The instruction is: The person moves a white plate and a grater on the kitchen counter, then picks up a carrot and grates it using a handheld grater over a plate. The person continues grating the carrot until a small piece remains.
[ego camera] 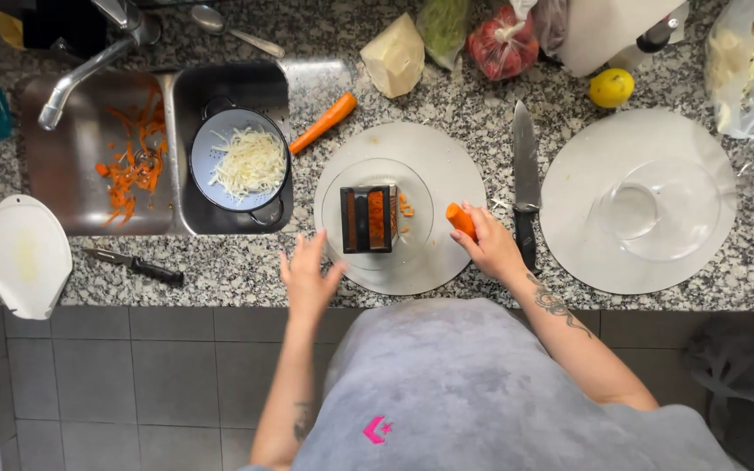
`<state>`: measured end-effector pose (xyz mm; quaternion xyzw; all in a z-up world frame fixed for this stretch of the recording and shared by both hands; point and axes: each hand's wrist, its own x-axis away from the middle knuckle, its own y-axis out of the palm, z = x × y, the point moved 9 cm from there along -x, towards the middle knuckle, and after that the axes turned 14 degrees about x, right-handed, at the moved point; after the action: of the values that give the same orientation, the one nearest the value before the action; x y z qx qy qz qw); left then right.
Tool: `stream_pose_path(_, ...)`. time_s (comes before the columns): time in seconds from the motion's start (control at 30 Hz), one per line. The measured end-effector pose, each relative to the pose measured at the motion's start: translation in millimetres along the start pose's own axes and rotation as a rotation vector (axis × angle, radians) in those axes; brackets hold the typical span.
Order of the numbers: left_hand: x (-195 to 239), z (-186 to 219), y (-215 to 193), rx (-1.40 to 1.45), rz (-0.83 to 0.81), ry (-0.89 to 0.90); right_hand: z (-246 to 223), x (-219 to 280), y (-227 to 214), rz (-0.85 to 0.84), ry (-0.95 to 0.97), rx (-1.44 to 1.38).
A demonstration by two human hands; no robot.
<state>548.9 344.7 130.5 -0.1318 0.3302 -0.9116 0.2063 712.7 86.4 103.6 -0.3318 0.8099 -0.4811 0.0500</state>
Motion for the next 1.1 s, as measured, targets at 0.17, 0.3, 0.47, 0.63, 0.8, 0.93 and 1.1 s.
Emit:
stream_pose_path(0.17,7.6,3.5,27.3,-0.243,-0.007,-0.035,-8.3,-8.5,-3.3,0.056,-0.057,0.105)
stream_pose_path(0.3,-25.4,16.6,21.3,-0.284,0.001,0.012,-3.1,-28.9,-9.6,0.131,-0.075,0.107)
stream_pose_path(0.47,-54.7,74.5,-33.2,0.139,0.006,-0.074,7.2,-39.6,-59.3,0.286,0.036,-0.135)
stream_pose_path(0.63,-72.3,189.5,-52.5,0.358,0.033,0.595,-2.3,-47.0,-29.9,0.108,0.019,-0.586)
stream_pose_path(0.8,-96.0,162.1,-10.2,0.357,0.035,0.625,-40.3,-64.1,-0.5,0.064,0.151,-0.964)
stream_pose_path(0.93,-88.3,152.8,-12.0,0.490,0.247,0.500,-50.6,-80.0,6.2,0.124,0.201,-1.052)
stream_pose_path(1.1,-91.9,163.5,-19.6,0.569,0.252,0.524,-48.4,-87.7,-14.7,0.243,0.157,-0.598)
